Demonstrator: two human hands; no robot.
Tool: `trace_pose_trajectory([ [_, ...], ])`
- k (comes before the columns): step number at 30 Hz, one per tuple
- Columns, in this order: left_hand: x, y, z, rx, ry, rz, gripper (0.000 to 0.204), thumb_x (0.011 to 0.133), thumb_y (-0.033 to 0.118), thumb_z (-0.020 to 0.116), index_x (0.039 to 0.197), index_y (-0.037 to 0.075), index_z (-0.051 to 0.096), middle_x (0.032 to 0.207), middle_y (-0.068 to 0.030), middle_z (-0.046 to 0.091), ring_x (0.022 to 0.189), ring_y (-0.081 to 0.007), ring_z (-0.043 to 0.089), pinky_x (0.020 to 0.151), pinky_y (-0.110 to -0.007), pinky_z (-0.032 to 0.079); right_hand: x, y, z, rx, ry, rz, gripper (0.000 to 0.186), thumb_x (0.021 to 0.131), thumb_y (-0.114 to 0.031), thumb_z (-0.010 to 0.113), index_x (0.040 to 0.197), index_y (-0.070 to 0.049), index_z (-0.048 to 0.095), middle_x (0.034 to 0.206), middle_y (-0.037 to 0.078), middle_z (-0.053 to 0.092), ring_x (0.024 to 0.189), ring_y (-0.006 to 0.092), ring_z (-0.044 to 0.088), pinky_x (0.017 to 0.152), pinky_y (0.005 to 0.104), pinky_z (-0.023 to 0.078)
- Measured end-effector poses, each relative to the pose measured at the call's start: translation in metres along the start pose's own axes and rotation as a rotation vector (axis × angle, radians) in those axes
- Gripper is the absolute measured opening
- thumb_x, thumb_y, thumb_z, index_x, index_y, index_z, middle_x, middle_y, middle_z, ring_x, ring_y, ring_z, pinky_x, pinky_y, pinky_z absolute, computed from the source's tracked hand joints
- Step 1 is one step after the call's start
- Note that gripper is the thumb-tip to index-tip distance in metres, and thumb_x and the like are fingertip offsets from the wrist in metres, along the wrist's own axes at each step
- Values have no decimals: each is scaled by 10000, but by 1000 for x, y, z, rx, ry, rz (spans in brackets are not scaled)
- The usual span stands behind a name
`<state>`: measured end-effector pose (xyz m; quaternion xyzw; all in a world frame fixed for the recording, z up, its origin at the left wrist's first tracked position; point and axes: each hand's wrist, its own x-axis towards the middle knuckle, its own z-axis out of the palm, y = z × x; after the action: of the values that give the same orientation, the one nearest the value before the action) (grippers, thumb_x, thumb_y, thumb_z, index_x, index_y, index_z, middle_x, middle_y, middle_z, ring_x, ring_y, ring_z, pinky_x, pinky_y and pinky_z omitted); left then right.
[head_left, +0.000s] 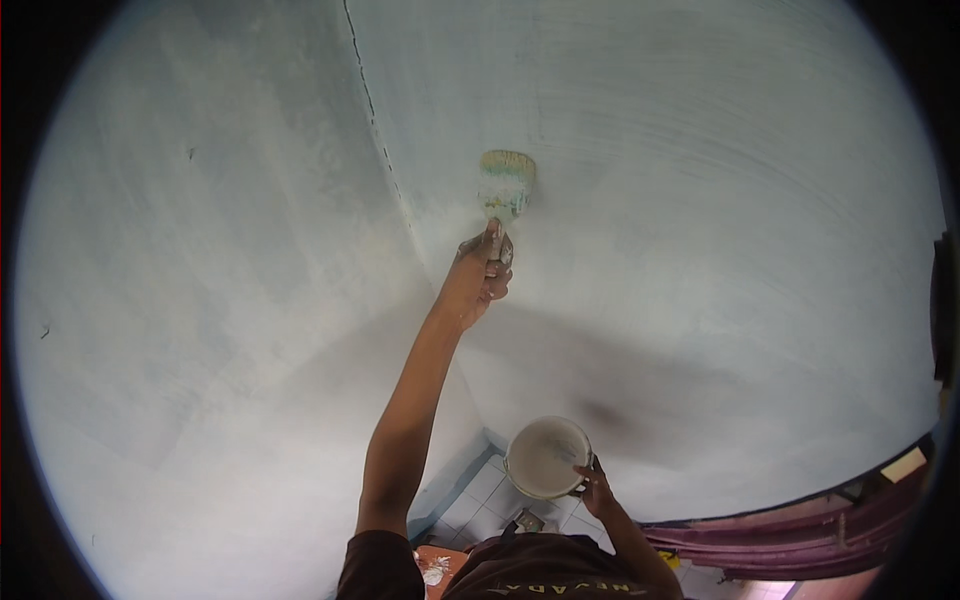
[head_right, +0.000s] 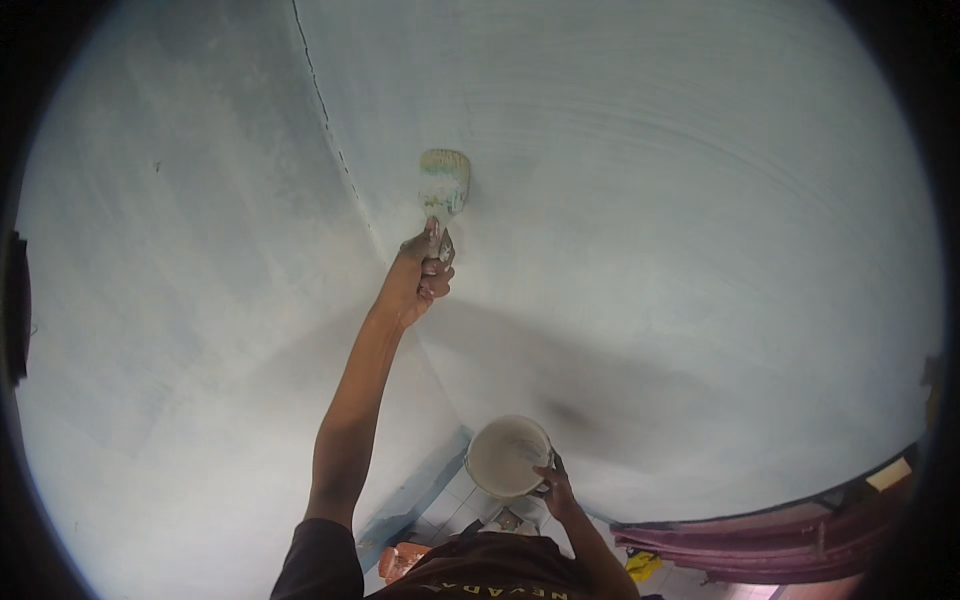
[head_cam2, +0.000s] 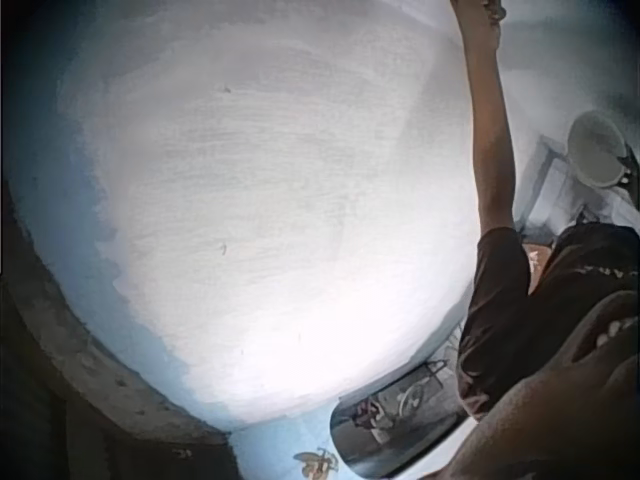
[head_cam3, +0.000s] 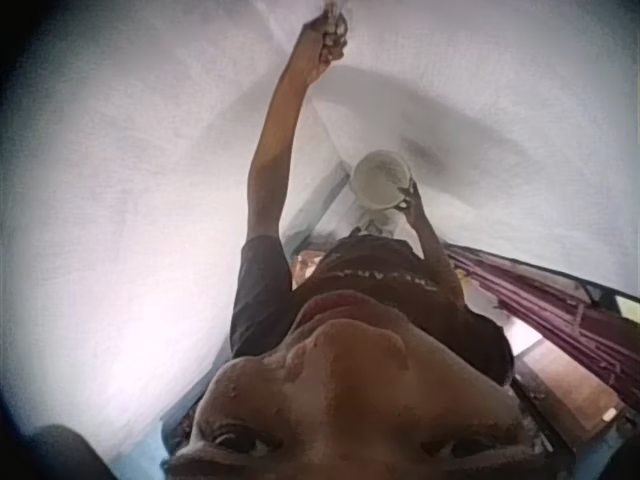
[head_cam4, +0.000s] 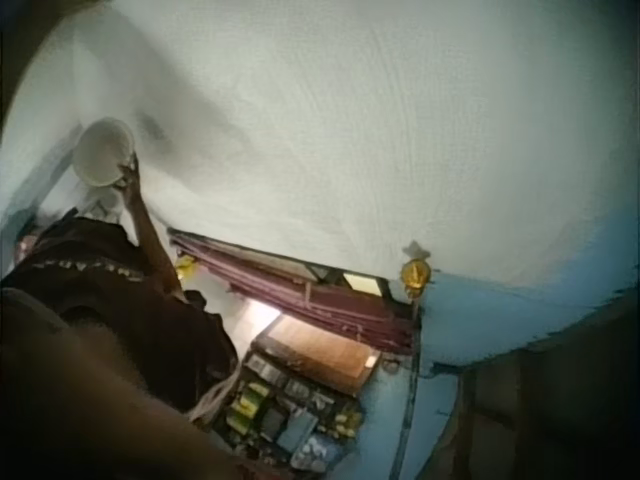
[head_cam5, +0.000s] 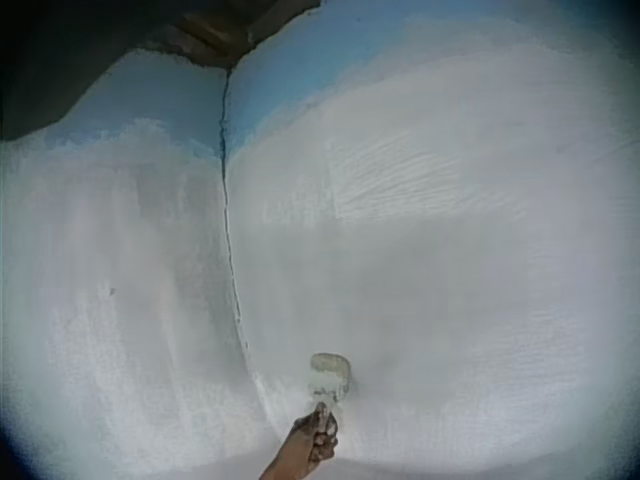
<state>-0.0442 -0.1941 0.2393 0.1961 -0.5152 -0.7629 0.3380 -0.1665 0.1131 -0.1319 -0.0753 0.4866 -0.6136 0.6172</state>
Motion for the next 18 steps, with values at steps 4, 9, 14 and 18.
trace_pose_trajectory([
  [4,-21,-47,-9,50,4,-93,404,1048,468,486,837,124,489,638,65,345,479,-39,271,427,-214,229,15,-3,-6,28,-42,93,838,849,-203,709,1541,-243,239,1375,152,467,1268,354,495,974,595,482],
  [9,-54,-82,11,218,202,64,398,1062,479,443,990,99,537,699,42,413,546,-47,364,489,-214,305,12,-12,-8,-101,-141,52,873,839,-171,718,1564,-261,240,1383,133,474,1240,323,521,936,571,513],
  [14,-70,-30,31,61,158,403,359,1098,390,369,1073,72,534,793,8,463,664,-94,423,600,-238,355,7,-11,0,-110,-147,72,870,836,-177,725,1560,-257,250,1386,118,479,1265,312,501,941,565,512],
  [18,-65,28,50,170,120,547,252,1091,291,430,1041,65,529,782,13,452,640,-95,408,573,-246,355,4,-6,-1,-111,-152,50,875,832,-179,734,1560,-257,255,1387,119,479,1282,316,483,939,579,501],
])
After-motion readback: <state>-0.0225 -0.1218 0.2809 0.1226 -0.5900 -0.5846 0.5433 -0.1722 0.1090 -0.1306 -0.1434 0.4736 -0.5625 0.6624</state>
